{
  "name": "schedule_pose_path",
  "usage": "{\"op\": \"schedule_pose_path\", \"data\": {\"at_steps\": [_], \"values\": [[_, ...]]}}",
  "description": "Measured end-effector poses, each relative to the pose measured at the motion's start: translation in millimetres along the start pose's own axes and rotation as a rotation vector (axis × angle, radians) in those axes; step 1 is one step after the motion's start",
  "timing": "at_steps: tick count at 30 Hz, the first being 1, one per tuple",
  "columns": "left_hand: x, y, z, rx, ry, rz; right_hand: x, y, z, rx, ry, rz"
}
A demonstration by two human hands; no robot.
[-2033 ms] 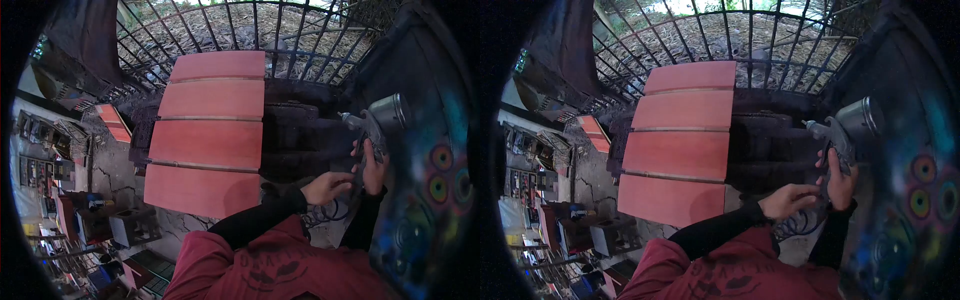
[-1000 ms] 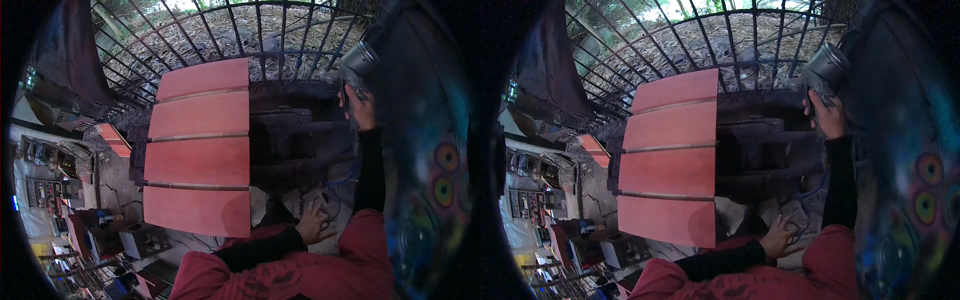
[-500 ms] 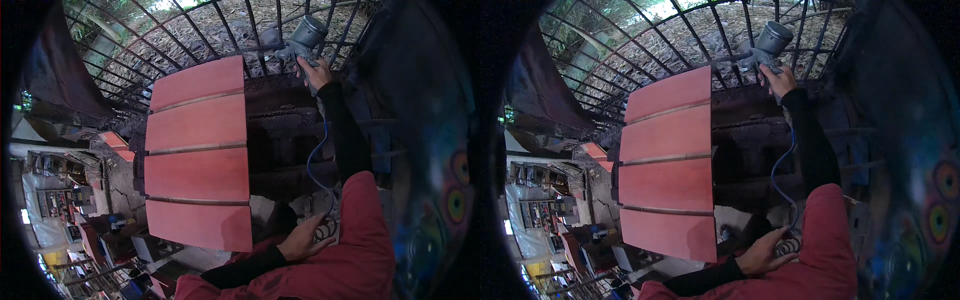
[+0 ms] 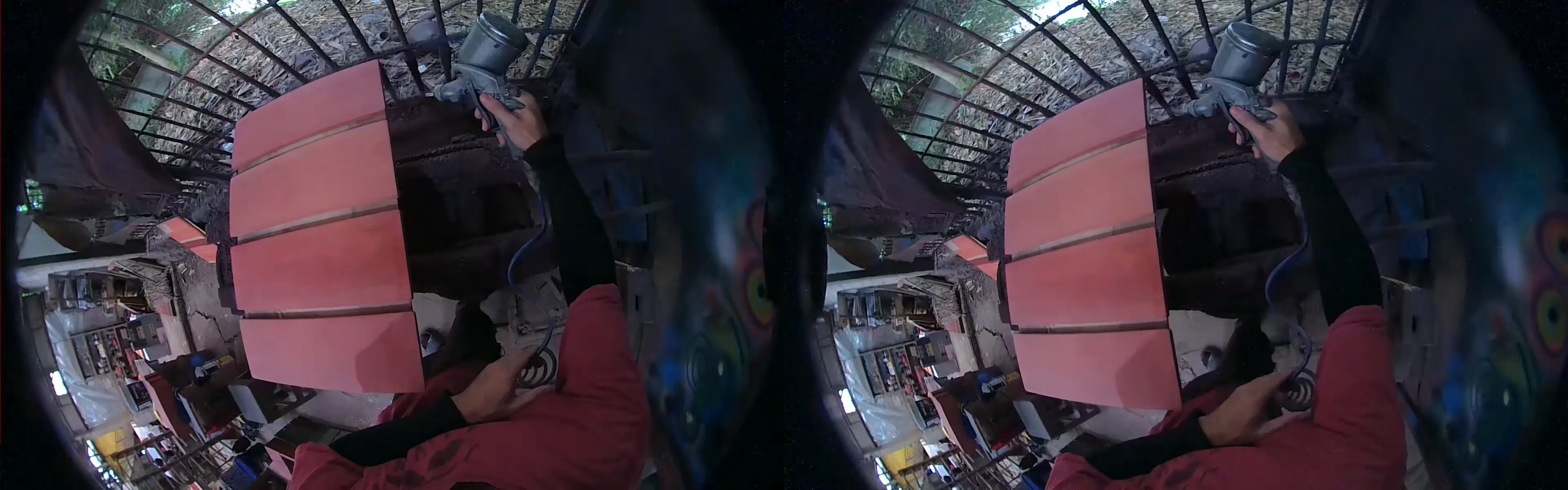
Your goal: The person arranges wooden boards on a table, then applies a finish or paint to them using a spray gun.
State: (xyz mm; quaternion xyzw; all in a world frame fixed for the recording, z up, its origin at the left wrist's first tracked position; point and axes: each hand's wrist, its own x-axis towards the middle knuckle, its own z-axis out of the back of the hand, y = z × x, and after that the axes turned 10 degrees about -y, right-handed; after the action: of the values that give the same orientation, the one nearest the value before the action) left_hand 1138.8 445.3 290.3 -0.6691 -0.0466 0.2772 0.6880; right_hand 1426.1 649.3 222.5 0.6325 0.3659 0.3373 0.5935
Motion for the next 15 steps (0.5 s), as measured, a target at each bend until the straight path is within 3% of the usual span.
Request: {"op": "schedule_pose_path", "data": {"at_steps": [2,5,15], "values": [[-9.7,8.1,-7.3,-0.021,-0.016,-0.074,-18.1,-0.8,2.6,0.011,0.007,0.005],[-16.7,-0.9,-2.4,-0.054,0.125,0.059,-45.2,3.1,3.2,0.009,0.01,0.014],[-61.2,16.6,-21.7,-0.032,0.153,0.03,-121.7,8.9,6.6,-0.024,0.009,-0.012]]}}
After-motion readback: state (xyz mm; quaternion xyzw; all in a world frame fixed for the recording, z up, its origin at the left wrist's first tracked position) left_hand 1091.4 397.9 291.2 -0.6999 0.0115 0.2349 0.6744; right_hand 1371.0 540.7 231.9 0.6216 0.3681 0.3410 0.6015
